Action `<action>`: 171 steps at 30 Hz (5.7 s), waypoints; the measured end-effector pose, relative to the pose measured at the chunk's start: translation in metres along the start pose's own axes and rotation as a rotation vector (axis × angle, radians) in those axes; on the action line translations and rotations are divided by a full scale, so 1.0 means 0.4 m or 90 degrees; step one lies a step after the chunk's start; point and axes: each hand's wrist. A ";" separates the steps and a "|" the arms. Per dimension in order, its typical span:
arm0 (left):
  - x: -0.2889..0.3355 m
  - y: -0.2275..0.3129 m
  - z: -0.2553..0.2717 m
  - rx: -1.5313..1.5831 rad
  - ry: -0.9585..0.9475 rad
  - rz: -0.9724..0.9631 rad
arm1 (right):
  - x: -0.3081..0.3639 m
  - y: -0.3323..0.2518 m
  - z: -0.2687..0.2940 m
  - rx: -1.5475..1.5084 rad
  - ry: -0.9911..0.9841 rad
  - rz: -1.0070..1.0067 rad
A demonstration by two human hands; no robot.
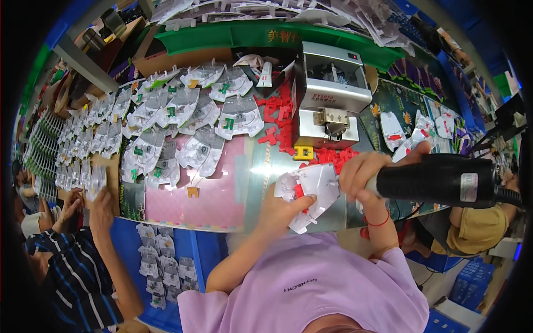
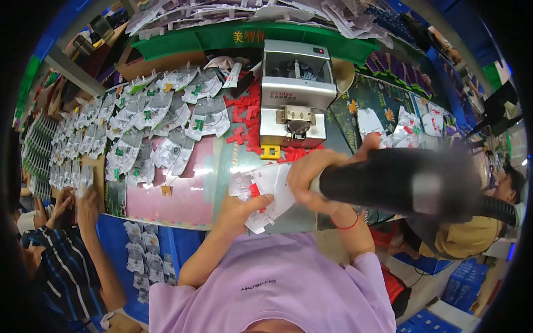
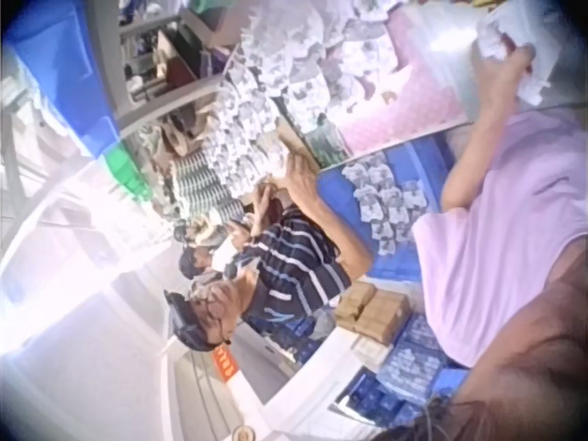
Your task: The person assembles plastic casings by inserting small parts into base housings, placing cover pieces over them, and fastening them together using an electric screwdriver.
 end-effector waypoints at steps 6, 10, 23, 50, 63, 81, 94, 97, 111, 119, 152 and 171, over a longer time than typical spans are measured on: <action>-0.009 -0.032 0.008 0.081 -0.001 0.025 | -0.049 0.032 0.074 0.172 0.191 0.091; -0.009 -0.058 0.025 0.059 -0.034 0.087 | -0.055 0.085 0.100 0.254 0.247 0.035; -0.023 -0.052 0.009 0.129 -0.063 0.171 | -0.013 0.038 0.019 -0.075 0.161 -0.067; 0.005 0.012 -0.027 -0.021 -0.125 0.145 | -0.011 -0.005 -0.052 -0.064 0.005 -0.019; -0.013 -0.050 0.007 0.081 -0.015 0.055 | -0.057 0.082 0.097 0.247 0.196 0.068; -0.028 -0.033 0.014 0.151 0.043 0.048 | 0.023 0.010 -0.036 -0.151 0.050 -0.033; -0.016 -0.026 -0.001 0.137 0.006 0.053 | 0.053 0.016 -0.076 -0.071 -0.038 -0.027; -0.012 -0.019 -0.006 0.148 -0.013 0.070 | 0.049 -0.012 -0.090 -0.066 -0.019 -0.046; 0.010 -0.051 -0.022 0.145 0.013 -0.008 | 0.114 0.033 -0.101 -0.156 0.253 0.024; 0.041 -0.005 0.026 0.154 -0.003 -0.014 | 0.175 0.014 -0.032 -0.103 0.567 -0.031; 0.053 0.053 -0.094 -0.218 -0.443 -0.201 | 0.339 0.003 -0.052 0.291 0.327 -0.095; 0.049 -0.005 -0.033 -0.115 -0.242 0.008 | 0.386 -0.027 0.249 -0.291 0.852 0.278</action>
Point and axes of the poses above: each hand's wrist, its own x-axis away from the middle knuckle, its own z-axis out of the back of the hand, y = z × x, and after that the axes turned 10 degrees about -y, right-handed
